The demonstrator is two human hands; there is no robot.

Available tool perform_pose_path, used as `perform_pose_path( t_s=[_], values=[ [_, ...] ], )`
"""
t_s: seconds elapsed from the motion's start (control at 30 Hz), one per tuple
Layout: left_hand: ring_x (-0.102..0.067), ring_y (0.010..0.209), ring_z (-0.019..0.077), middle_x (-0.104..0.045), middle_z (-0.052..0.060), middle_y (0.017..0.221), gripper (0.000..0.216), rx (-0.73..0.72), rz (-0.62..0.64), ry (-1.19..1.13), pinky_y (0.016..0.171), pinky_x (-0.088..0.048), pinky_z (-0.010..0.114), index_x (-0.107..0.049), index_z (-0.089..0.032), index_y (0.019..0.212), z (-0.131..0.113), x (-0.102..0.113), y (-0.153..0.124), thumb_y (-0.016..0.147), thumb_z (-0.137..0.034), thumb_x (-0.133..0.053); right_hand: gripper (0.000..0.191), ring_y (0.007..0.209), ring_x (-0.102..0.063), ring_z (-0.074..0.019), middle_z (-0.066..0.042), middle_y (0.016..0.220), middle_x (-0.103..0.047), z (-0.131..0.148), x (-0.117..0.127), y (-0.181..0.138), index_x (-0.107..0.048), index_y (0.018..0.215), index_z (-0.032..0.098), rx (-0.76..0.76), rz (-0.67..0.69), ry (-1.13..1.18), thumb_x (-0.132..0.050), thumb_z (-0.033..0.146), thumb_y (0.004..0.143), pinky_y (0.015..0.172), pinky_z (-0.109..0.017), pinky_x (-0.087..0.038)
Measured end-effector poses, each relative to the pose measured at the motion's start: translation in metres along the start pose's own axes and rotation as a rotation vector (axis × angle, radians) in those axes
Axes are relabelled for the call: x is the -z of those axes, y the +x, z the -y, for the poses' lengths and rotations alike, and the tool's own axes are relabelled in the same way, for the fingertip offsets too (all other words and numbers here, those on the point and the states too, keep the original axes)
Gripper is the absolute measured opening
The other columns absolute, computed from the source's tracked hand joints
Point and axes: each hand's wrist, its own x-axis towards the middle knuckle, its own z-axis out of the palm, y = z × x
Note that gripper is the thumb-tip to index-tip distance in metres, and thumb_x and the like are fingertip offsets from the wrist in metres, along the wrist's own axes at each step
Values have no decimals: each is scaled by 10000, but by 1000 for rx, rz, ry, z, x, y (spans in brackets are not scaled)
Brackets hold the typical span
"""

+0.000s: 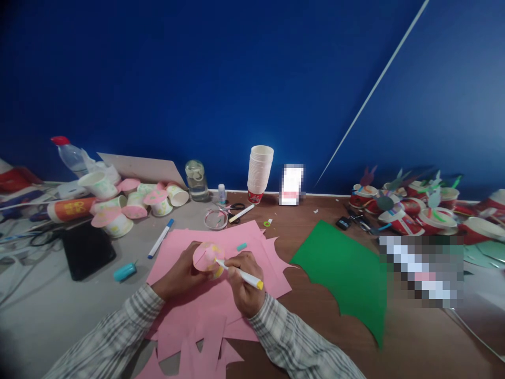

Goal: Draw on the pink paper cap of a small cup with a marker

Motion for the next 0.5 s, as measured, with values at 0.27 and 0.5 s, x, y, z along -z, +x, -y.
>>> perform_pose_path(
  t_s=[0.27,0.5],
  values=[
    [-583,895,224,-623,13,945,419,-17,4,-24,799,-485,372,-579,-284,1004,-2,1,0,616,-386,-702,206,631,-578,-193,-1,619,-585,2,0,1,-633,784,204,4,4,-29,-432,230,823,569,-319,-471],
    [-580,890,220,-627,8,948,447,-6,11,-16,788,-483,357,-577,-279,1022,-2,2,0,603,-355,-712,203,630,-574,-193,1,620,-581,1,0,0,-638,792,210,-38,-10,-37,-438,232,819,572,-316,-467]
  ],
)
